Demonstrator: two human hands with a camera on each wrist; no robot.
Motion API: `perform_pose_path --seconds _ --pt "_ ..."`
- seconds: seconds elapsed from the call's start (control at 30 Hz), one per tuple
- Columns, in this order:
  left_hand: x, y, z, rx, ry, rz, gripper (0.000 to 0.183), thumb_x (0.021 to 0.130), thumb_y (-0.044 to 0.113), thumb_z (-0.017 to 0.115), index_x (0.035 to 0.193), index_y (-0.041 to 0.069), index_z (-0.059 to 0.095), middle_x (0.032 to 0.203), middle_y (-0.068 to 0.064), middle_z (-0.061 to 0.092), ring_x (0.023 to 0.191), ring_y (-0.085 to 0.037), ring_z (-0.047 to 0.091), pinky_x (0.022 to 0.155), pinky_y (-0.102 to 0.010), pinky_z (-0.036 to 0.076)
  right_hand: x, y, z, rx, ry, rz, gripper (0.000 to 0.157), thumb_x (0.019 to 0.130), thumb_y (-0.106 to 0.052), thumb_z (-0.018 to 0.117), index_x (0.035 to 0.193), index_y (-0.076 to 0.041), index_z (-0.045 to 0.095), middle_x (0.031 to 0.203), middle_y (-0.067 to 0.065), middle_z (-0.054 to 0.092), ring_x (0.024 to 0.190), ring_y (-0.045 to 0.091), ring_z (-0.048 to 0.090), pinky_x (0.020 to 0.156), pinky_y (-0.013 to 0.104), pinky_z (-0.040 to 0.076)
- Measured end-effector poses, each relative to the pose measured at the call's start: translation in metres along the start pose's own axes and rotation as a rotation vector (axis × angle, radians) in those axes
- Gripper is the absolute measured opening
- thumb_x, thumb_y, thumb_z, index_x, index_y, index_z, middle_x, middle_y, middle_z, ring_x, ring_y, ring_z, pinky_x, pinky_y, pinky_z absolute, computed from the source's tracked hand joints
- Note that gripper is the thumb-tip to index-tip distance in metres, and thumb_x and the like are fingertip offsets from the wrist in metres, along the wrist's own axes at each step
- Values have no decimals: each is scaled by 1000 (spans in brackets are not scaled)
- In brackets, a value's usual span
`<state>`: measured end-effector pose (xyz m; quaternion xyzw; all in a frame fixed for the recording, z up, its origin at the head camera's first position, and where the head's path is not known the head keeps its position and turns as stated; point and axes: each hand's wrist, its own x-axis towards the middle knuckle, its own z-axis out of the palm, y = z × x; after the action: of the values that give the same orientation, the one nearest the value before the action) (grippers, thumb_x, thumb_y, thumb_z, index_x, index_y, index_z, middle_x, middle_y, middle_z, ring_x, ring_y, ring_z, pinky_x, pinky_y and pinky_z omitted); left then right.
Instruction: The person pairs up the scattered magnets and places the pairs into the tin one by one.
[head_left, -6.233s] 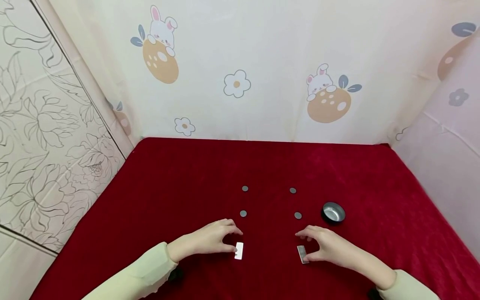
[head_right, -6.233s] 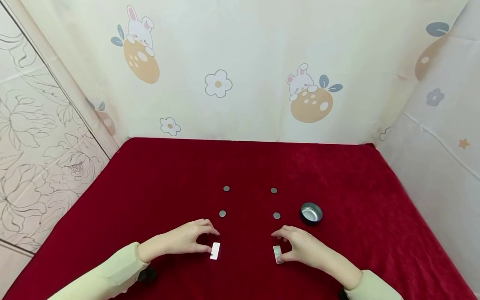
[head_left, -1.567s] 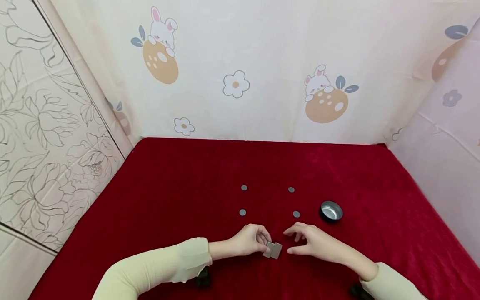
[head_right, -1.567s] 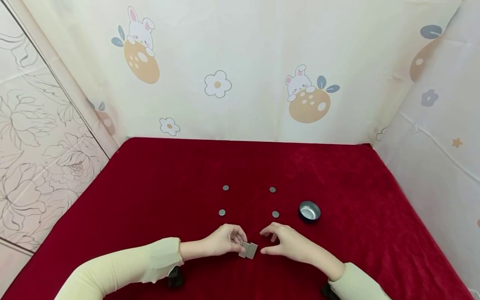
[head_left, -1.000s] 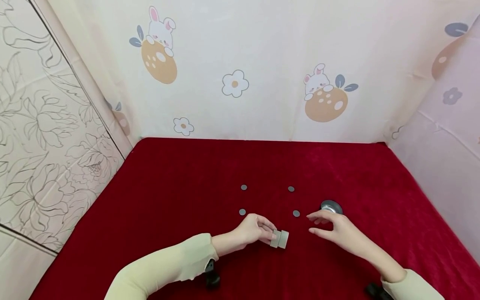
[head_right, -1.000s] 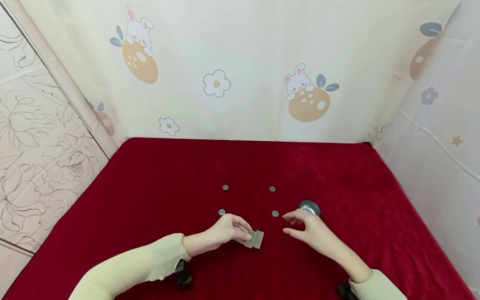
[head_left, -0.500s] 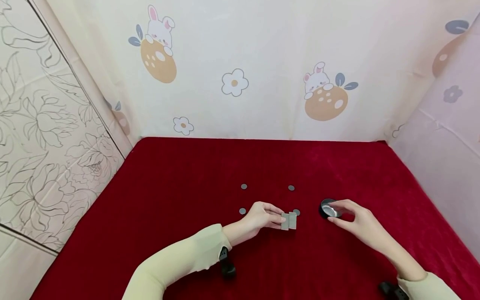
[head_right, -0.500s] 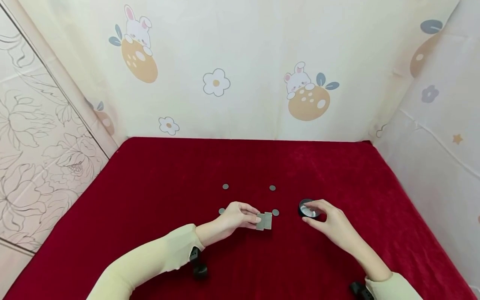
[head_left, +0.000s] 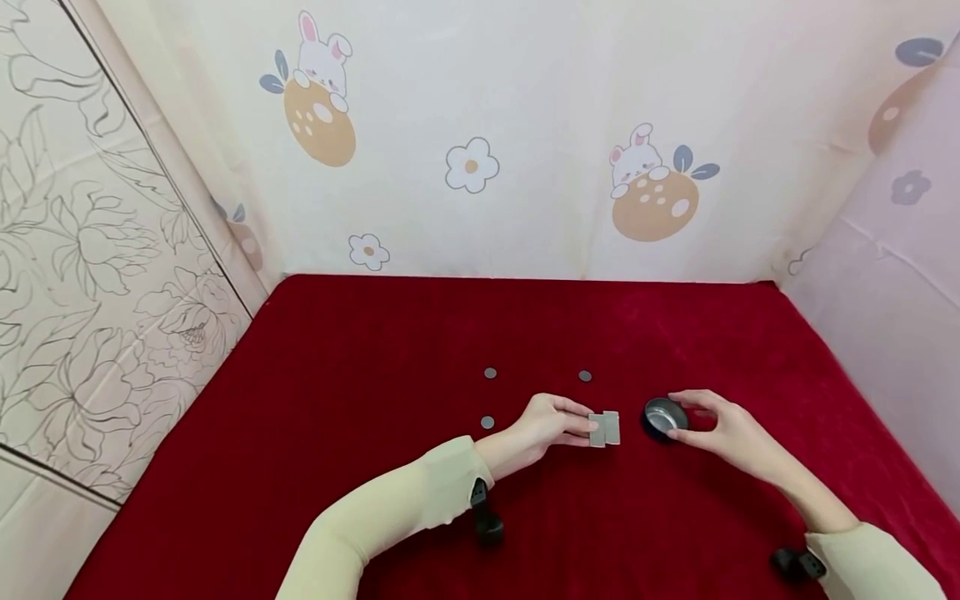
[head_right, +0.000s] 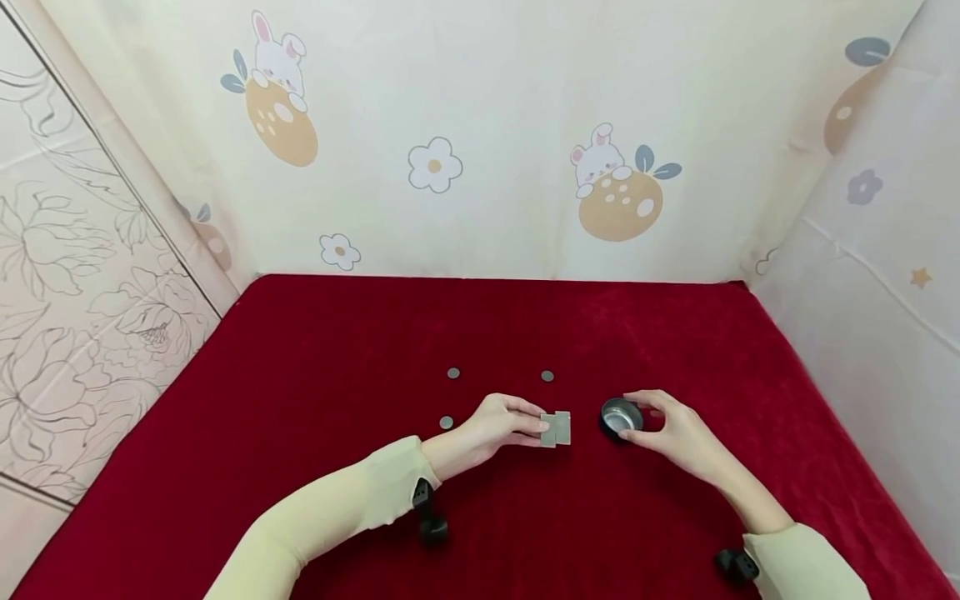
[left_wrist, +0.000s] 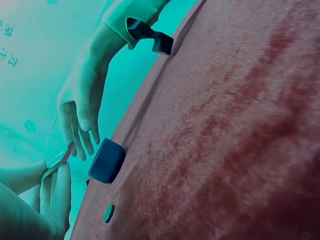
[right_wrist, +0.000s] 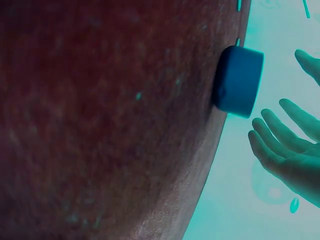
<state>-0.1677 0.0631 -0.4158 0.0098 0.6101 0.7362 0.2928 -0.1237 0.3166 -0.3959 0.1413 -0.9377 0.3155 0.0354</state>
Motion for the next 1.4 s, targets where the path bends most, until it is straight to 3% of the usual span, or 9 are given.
perform_pose_path --seconds 0.17,0.3,0.57,0.8,1.1,1.4 --pt "8 0 7 -47 20 -7 21 75 -6 64 97 -9 63 87 -14 63 78 -24 64 66 -37 51 6 5 -2 41 -75 27 56 74 -23 72 118 2 50 112 16 52 95 31 53 69 21 47" --pt "13 1 14 -72 40 -20 22 75 -6 64 98 -9 63 87 -14 64 79 -25 64 67 -39 51 8 9 -4 67 -118 28 60 73 -23 72 120 5 47 114 21 51 98 36 52 69 21 47" --pt "22 4 31 -107 85 -22 21 73 -10 64 95 -9 64 83 -16 65 77 -28 64 66 -39 51 10 18 -1 92 -145 3 61 72 -18 74 119 9 46 111 22 51 92 25 56 68 21 49" --pt "30 0 44 -123 117 -24 22 72 -12 64 93 -10 64 81 -17 64 76 -30 64 64 -42 51 13 22 2 145 -173 -4 61 71 -14 74 117 13 45 106 23 51 88 31 57 66 22 49" --pt "40 -5 55 -161 141 -22 19 71 -12 65 90 -9 65 78 -17 65 74 -31 64 64 -42 51 16 22 3 135 -146 10 57 70 -13 75 113 13 48 103 21 54 85 25 58 66 26 50" --pt "49 -9 65 -183 188 -34 18 70 -12 66 88 -10 65 76 -17 65 72 -31 64 63 -42 50 16 23 4 142 -146 18 57 70 -14 75 112 13 48 103 22 55 85 25 59 66 21 49"
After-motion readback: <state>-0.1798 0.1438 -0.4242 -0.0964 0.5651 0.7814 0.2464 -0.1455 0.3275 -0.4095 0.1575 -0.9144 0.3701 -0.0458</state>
